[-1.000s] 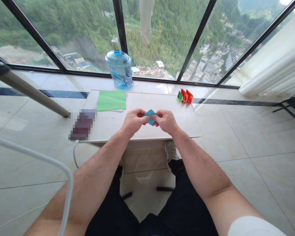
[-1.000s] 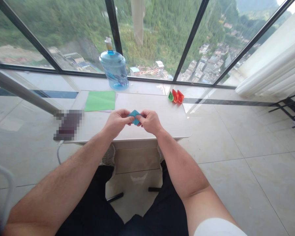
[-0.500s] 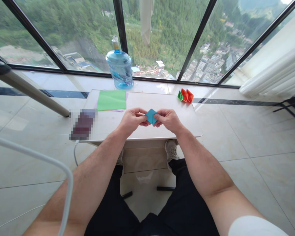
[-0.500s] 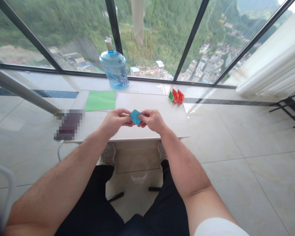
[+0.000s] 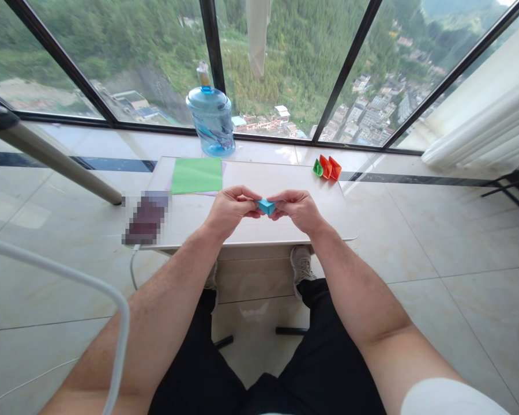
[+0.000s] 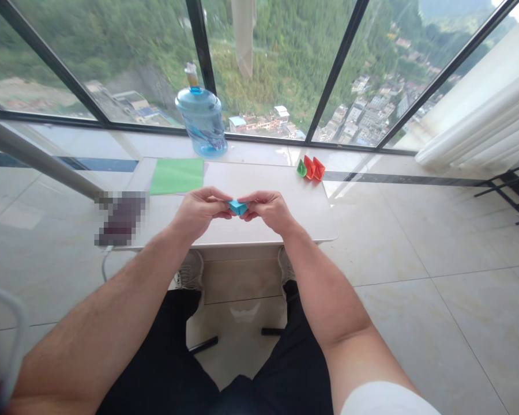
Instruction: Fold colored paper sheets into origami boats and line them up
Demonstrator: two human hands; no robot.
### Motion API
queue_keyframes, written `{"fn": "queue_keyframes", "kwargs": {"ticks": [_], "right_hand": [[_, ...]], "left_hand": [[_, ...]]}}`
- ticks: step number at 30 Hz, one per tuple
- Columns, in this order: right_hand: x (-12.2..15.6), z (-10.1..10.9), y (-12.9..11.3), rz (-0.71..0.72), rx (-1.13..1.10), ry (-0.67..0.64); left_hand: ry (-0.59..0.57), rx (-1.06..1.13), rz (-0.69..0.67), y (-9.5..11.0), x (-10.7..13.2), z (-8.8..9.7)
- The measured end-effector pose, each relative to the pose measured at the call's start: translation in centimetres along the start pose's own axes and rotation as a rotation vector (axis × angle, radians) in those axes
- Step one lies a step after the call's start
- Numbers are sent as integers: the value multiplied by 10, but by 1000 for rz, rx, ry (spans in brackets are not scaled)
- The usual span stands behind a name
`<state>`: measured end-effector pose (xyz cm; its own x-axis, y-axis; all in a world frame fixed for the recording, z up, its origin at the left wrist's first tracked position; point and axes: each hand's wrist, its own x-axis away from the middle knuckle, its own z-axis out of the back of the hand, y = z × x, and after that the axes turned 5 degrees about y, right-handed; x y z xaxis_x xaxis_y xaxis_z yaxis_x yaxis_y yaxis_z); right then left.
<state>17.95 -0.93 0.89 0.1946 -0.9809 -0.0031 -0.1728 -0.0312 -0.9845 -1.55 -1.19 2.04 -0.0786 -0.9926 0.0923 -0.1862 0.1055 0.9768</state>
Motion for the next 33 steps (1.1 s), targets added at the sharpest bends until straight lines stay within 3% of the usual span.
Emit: {"fn": "queue_keyframes", "kwargs": {"ticks": [4, 12, 16, 26, 33], "right_hand": [[0, -1, -1, 20, 30, 18], [-1, -4, 3, 84, 91, 58], [-2, -5, 5, 90, 98, 59], [2, -5, 0, 66, 177, 35], [-1, -3, 5, 69, 184, 93]], "left_hand": [[5, 10, 6, 1, 2, -3], [-52, -30, 199, 1, 0, -1], [-35, -16, 232, -1, -1, 1], [-14, -67, 175, -2, -2, 0], [40, -122, 5, -5, 0, -3]]}}
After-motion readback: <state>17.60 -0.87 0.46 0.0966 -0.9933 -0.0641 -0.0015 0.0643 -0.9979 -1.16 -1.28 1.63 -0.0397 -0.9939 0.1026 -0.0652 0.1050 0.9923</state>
